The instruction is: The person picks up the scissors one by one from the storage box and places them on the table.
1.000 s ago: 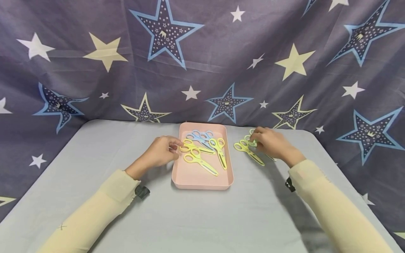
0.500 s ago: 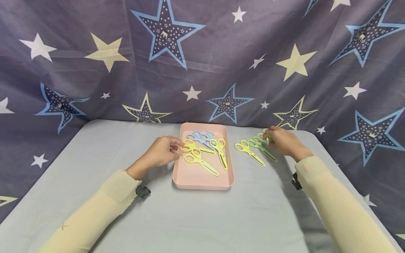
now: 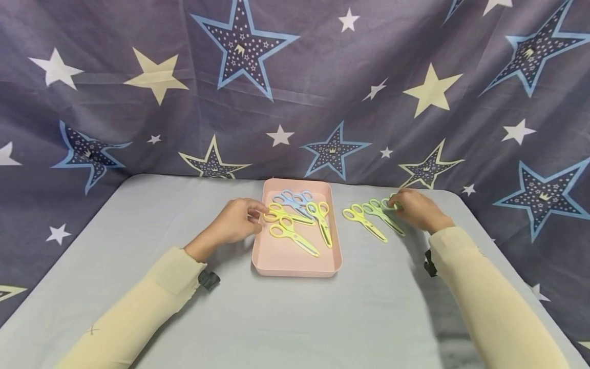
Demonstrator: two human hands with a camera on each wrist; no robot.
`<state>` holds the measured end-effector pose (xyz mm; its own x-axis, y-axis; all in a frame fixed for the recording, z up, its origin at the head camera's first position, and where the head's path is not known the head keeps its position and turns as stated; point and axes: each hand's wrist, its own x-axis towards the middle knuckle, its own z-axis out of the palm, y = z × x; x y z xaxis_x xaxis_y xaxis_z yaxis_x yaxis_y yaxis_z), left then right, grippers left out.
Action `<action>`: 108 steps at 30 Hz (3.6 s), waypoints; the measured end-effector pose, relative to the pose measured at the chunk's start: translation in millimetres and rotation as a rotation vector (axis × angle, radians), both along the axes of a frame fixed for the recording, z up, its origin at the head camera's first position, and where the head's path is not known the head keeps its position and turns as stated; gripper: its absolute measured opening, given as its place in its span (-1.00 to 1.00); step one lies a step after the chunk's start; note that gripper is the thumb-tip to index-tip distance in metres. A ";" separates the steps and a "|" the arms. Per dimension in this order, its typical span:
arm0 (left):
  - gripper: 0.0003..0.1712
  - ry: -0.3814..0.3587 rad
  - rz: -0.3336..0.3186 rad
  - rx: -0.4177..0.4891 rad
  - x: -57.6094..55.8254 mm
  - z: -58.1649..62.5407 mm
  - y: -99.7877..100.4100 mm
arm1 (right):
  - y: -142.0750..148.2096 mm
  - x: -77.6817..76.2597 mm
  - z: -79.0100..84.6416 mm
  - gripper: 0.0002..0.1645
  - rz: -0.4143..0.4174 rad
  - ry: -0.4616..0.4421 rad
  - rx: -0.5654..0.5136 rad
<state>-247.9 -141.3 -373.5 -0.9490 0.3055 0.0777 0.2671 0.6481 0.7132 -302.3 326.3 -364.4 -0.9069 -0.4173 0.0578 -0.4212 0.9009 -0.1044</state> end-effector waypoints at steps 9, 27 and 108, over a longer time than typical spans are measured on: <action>-0.53 0.006 0.001 -0.003 -0.9 -0.4 0.3 | 7.1 -2.4 -8.3 -0.63 -0.066 -0.057 0.001; -0.54 0.035 -0.019 0.009 -1.6 -1.5 -0.2 | 4.0 -3.9 -13.6 -0.54 -0.100 -0.117 -0.062; -0.17 -0.074 0.005 0.027 -5.2 -5.4 -1.4 | -222.1 48.2 32.4 -0.69 0.481 0.138 0.203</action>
